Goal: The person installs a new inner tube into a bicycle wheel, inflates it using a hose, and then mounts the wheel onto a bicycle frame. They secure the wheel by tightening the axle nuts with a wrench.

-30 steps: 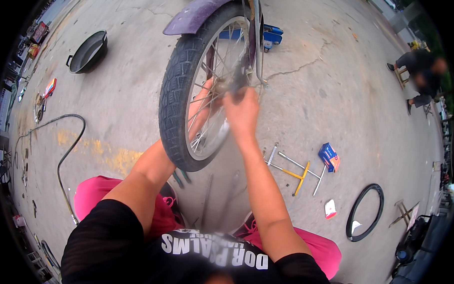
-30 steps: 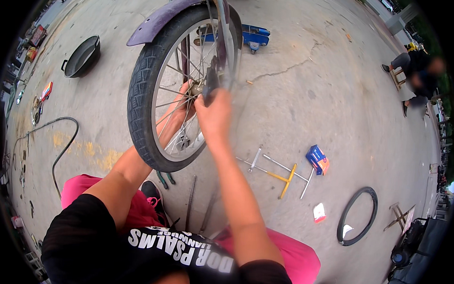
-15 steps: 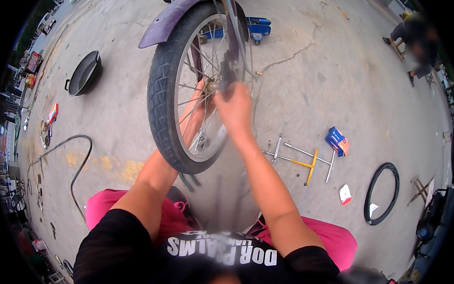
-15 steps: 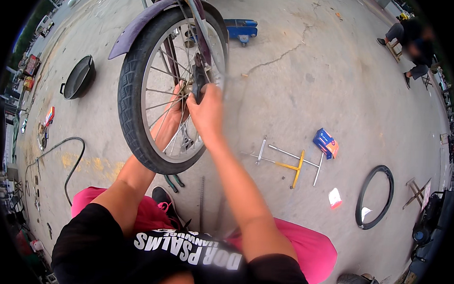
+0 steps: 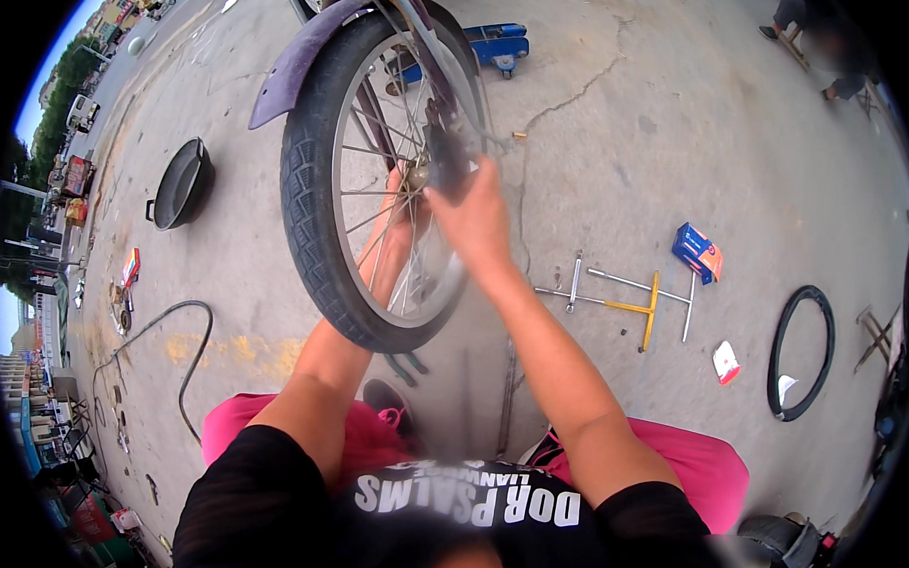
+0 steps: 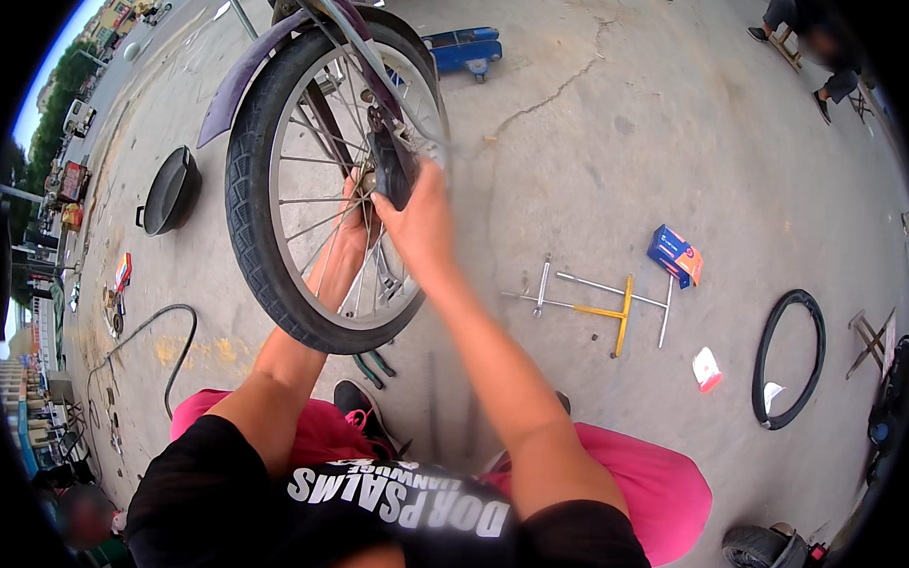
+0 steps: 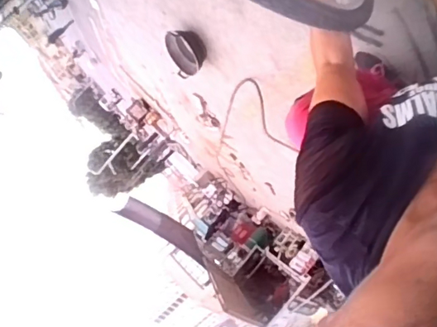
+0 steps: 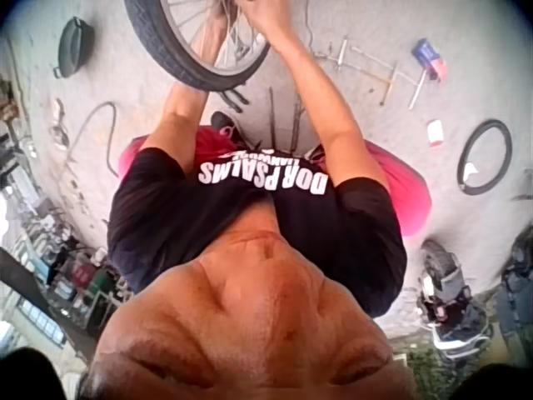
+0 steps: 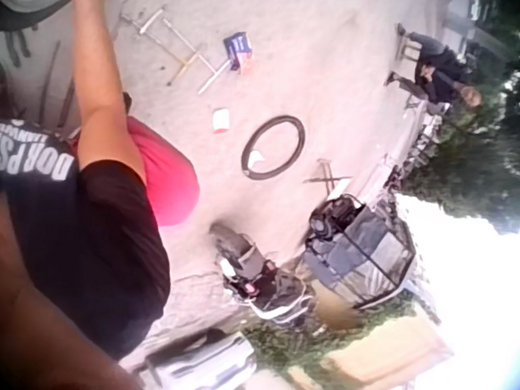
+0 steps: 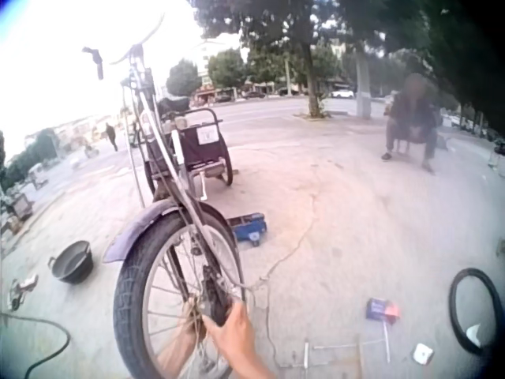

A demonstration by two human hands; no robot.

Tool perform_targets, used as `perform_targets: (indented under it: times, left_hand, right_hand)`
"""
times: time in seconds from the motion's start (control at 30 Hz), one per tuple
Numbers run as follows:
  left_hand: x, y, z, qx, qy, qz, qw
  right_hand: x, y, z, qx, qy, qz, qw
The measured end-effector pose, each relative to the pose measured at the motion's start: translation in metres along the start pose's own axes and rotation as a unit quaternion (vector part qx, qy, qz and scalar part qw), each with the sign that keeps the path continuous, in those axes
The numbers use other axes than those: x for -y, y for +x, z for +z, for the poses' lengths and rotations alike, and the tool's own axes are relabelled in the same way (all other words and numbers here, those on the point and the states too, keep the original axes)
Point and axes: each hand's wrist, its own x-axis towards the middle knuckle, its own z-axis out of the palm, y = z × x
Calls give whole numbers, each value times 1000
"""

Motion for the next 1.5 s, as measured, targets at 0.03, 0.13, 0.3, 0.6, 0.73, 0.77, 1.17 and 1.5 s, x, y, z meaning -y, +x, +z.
perform_targets:
  times: [0.03,0.13,0.3,0.6,0.73,0.77,1.17,1.5]
  left_hand:
    - [5,-3,13,3,2,-13,1000]
    - [4,-3,15,-41,-9,-22,999]
    - [-2,8,-13,-62,-66,-17,996]
    - [5,7,0,-54,-35,-1,998]
    - [5,-2,2,-73,-31,14,997]
    - [9,-14,30,-86,-27,27,996]
    - [6,-27,20,-85,-12,28,996]
    - [21,-16,27,-142,-17,84,986]
  right_hand:
    - [-10,1,-4,-9,-16,-10,1000]
    - [-17,2,-12,13,-22,-52,998]
    - [-15,6,-25,68,79,-12,994]
    - [-115,27,-44,30,159,215,963]
    - [-100,9,-11,114,207,172,956]
    - [-90,7,-7,91,242,157,953]
    - [-57,27,13,22,232,241,942]
    - [-33,22,8,11,149,223,963]
